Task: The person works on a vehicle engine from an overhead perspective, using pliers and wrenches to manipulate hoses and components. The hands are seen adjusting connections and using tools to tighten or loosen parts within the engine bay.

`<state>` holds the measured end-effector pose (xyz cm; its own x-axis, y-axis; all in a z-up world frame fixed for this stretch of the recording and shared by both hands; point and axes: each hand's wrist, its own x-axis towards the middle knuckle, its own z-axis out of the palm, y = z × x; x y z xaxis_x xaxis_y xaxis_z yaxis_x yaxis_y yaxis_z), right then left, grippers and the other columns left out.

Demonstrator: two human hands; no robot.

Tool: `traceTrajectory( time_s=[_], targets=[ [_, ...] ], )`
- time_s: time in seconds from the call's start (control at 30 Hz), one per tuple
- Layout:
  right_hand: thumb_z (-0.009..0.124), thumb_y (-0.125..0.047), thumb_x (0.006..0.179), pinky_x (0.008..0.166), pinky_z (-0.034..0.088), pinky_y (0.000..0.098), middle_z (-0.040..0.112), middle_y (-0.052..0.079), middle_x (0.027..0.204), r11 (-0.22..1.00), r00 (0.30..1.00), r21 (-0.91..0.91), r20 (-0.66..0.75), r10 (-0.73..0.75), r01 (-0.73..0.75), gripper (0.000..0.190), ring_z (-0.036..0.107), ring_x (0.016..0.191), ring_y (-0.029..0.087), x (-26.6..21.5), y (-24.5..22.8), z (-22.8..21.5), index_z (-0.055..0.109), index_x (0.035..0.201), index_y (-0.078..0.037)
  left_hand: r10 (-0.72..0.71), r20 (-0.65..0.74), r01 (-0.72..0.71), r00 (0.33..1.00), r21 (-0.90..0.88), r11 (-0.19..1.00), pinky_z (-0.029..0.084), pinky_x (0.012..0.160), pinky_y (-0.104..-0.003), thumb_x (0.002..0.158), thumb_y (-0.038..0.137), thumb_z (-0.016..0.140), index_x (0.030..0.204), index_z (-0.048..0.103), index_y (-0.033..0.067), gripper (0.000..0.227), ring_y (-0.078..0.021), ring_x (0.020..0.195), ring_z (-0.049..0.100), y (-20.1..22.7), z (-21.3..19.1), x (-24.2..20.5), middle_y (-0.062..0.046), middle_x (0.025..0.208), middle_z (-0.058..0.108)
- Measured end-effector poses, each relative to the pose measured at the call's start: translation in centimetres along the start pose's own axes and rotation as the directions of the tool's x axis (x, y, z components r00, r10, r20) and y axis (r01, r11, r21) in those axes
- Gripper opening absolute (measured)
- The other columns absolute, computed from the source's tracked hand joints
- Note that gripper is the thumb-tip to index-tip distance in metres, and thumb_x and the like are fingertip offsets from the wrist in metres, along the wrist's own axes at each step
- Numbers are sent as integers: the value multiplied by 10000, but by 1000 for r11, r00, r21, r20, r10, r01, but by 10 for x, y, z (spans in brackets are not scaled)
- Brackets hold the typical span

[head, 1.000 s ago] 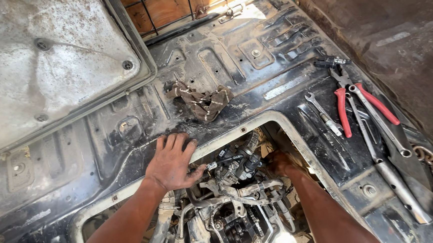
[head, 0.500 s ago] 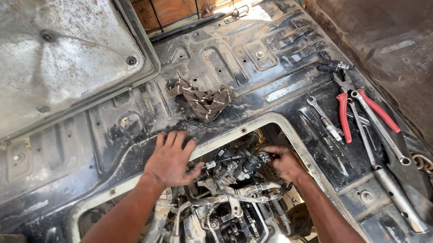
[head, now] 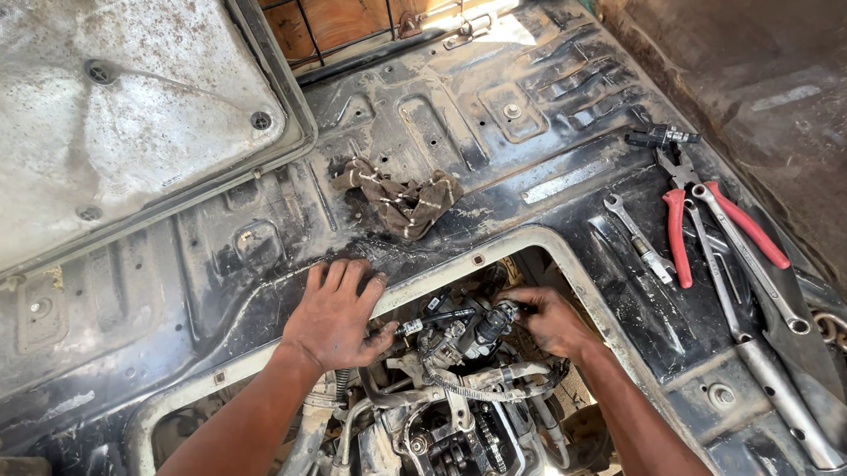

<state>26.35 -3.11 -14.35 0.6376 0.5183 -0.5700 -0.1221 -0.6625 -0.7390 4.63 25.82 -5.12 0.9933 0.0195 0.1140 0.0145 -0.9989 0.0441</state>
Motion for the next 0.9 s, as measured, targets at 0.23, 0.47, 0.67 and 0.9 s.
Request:
traceTrajectory(
  time_s=[0.23, 0.47, 0.67, 0.9],
  targets=[
    [543, 97, 784, 746, 444, 201, 468, 125, 1615, 969, 975, 166, 93, -200, 183, 632, 594, 1063, 45, 25, 44, 2, 706, 1357, -113, 20, 9, -20, 1000, 18, 1000, 351, 1001, -558, 813, 533, 616, 1266, 568, 35, 675, -361, 1158, 470, 0, -1, 0, -211, 1232, 518],
    [563, -325, 1032, 1126, 168, 716, 680, 297, 1430, 924, 976, 316, 21, 219, -214, 437, 152, 1296, 638, 18, 21, 7, 673, 1372, -73, 35, 7, -35, 999, 1, 999, 354, 982, -562, 790, 519, 638, 1251, 569, 27, 678, -373, 1152, 470, -2, -1, 1, -225, 1228, 519],
    [613, -372, 972, 1038, 501, 564, 737, 197, 1172, 977, 993, 177, 3, 122, -120, 430, 547, 919, 307, 3, 4, 4, 711, 1279, -86, 32, 53, -33, 998, 8, 999, 347, 983, -579, 800, 522, 637, 1234, 560, 27, 663, -382, 1152, 465, -1, -2, 2, -238, 1227, 513],
    [614, -273, 984, 1112, 422, 573, 730, 154, 1106, 963, 999, 266, 29, -42, 32, 305, 575, 1077, 301, 18, 20, 8, 810, 1164, -124, 44, 21, -43, 999, -45, 998, 341, 1001, -572, 798, 510, 641, 1245, 558, 26, 664, -387, 1176, 460, 0, 0, 0, -231, 1246, 511]
  ],
)
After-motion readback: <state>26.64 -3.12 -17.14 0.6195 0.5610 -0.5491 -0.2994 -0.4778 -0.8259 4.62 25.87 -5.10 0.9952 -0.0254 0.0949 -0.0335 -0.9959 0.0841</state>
